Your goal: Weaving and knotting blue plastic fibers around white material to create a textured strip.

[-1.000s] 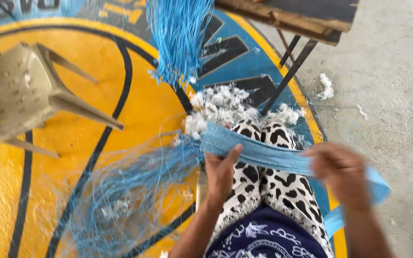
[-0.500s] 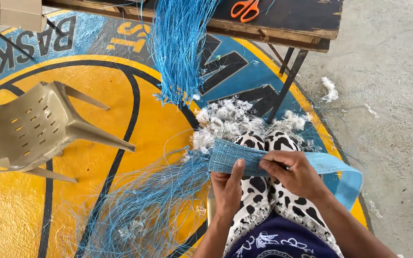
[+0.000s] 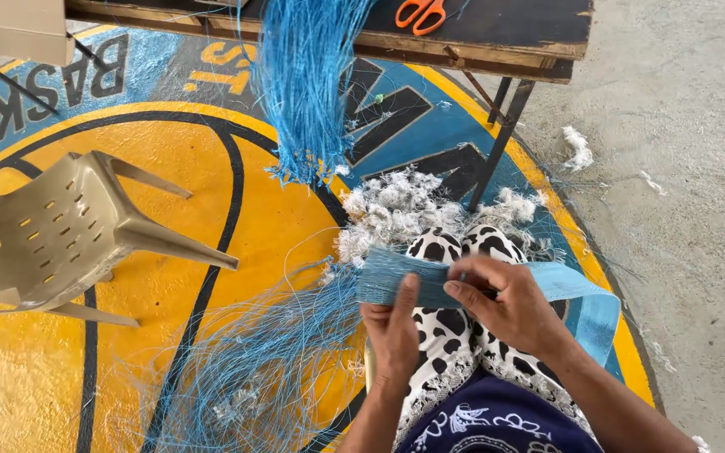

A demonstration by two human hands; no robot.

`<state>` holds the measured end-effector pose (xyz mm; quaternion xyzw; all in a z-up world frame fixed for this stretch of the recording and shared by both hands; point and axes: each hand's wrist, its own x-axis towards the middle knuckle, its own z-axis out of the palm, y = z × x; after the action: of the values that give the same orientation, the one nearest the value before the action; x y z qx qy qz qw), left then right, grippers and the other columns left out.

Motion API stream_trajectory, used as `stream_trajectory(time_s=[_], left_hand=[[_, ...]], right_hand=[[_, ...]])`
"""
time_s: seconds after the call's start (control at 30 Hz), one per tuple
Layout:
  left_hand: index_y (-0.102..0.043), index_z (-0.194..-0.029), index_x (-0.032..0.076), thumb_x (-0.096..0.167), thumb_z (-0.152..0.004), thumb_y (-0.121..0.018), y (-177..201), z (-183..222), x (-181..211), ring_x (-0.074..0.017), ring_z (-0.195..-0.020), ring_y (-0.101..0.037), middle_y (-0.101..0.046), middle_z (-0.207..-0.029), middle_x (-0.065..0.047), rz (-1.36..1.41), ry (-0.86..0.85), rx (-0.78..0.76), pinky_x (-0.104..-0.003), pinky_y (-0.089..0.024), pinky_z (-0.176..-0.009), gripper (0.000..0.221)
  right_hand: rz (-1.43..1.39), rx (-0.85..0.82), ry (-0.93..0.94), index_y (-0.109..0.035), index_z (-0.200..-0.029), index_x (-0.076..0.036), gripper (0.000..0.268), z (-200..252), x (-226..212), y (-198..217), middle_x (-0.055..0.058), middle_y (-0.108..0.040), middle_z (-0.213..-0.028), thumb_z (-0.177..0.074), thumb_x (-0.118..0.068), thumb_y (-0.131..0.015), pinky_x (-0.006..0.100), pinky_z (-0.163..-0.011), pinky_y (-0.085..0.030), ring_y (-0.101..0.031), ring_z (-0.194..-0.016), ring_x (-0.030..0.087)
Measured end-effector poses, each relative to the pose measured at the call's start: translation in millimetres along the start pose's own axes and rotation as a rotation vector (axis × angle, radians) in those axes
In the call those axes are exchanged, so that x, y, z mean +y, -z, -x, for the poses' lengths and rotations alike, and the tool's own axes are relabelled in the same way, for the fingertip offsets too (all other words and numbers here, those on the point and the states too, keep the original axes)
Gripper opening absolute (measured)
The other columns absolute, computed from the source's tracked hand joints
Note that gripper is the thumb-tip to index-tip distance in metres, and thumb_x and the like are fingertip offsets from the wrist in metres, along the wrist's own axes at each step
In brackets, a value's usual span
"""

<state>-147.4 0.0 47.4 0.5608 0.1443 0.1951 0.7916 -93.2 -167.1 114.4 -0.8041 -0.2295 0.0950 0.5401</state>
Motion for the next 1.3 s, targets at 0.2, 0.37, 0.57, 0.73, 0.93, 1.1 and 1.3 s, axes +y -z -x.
stream_trajectory(time_s=[0.2,0.37,0.57,0.73,0.93,1.1,1.3], left_hand=[[-0.071,-0.095,0.012,0.000,-0.090,-0.077,62,-38,18,-0.0123,-0.082,-0.067,-0.074,-0.094,-0.002,0.395,-0.017,0.177,-0.031,-0.051,-0.069,0.014],[-0.068,-0.115,0.010,0.002,-0.093,-0.075,134,-63,69,-0.0170,-0.096,-0.066,-0.069,-0.106,-0.002,0.364,-0.111,0.170,-0.037,-0.055,-0.088,0.024],[-0.065,-0.134,0.006,0.001,-0.103,-0.068,186,-83,102,-0.0216,-0.109,-0.065,-0.070,-0.116,-0.007,0.382,-0.202,0.058,-0.041,-0.053,-0.105,0.031],[-0.063,-0.140,0.004,0.000,-0.107,-0.066,207,-99,112,-0.0249,-0.121,-0.065,-0.069,-0.127,-0.008,0.385,-0.176,0.106,-0.046,-0.049,-0.116,0.034],[-0.060,-0.143,0.007,0.004,-0.100,-0.070,282,-138,78,-0.0242,-0.124,-0.065,-0.069,-0.132,-0.006,0.247,-0.114,0.225,-0.047,-0.051,-0.113,0.045],[-0.067,-0.127,0.012,0.009,-0.097,-0.073,363,-171,-8,-0.0190,-0.107,-0.069,-0.073,-0.115,-0.001,0.301,0.114,0.420,-0.037,-0.054,-0.099,0.030],[-0.071,-0.113,0.006,0.013,-0.099,-0.065,345,-166,-5,-0.0175,-0.100,-0.072,-0.076,-0.109,-0.002,0.453,0.230,0.469,-0.035,-0.056,-0.096,0.017]], right_hand=[[0.016,-0.287,-0.317,-0.043,-0.151,-0.017,0.061,-8,-3,38,0.004,-0.065,-0.057,-0.093,-0.029,-0.062,0.029,-0.043,-0.046,-0.057,-0.045,0.012],[-0.195,-0.544,-0.539,-0.040,-0.154,-0.016,0.064,-2,55,69,0.004,-0.060,-0.055,-0.096,-0.028,-0.062,0.029,-0.043,-0.047,-0.056,-0.043,0.011],[-0.536,-0.692,-0.663,-0.040,-0.155,-0.013,0.064,12,103,80,0.004,-0.062,-0.055,-0.096,-0.025,-0.061,0.025,-0.039,-0.047,-0.057,-0.040,0.010],[-0.648,-0.587,-0.549,-0.050,-0.152,-0.007,0.059,20,143,75,-0.001,-0.059,-0.058,-0.099,-0.029,-0.062,0.020,-0.040,-0.043,-0.053,-0.045,0.006],[-0.277,-0.482,-0.539,-0.059,-0.148,-0.015,0.057,4,111,46,-0.001,-0.057,-0.057,-0.094,-0.033,-0.066,0.022,-0.044,-0.044,-0.051,-0.047,0.007],[-0.030,-0.471,-0.743,-0.060,-0.135,-0.010,0.050,-8,111,33,0.006,-0.060,-0.052,-0.088,-0.024,-0.072,0.030,-0.042,-0.044,-0.053,-0.042,0.014],[-0.005,-0.504,-0.758,-0.072,-0.115,0.003,0.039,-15,122,31,0.005,-0.059,-0.050,-0.084,-0.019,-0.078,0.029,-0.041,-0.043,-0.053,-0.041,0.012]])
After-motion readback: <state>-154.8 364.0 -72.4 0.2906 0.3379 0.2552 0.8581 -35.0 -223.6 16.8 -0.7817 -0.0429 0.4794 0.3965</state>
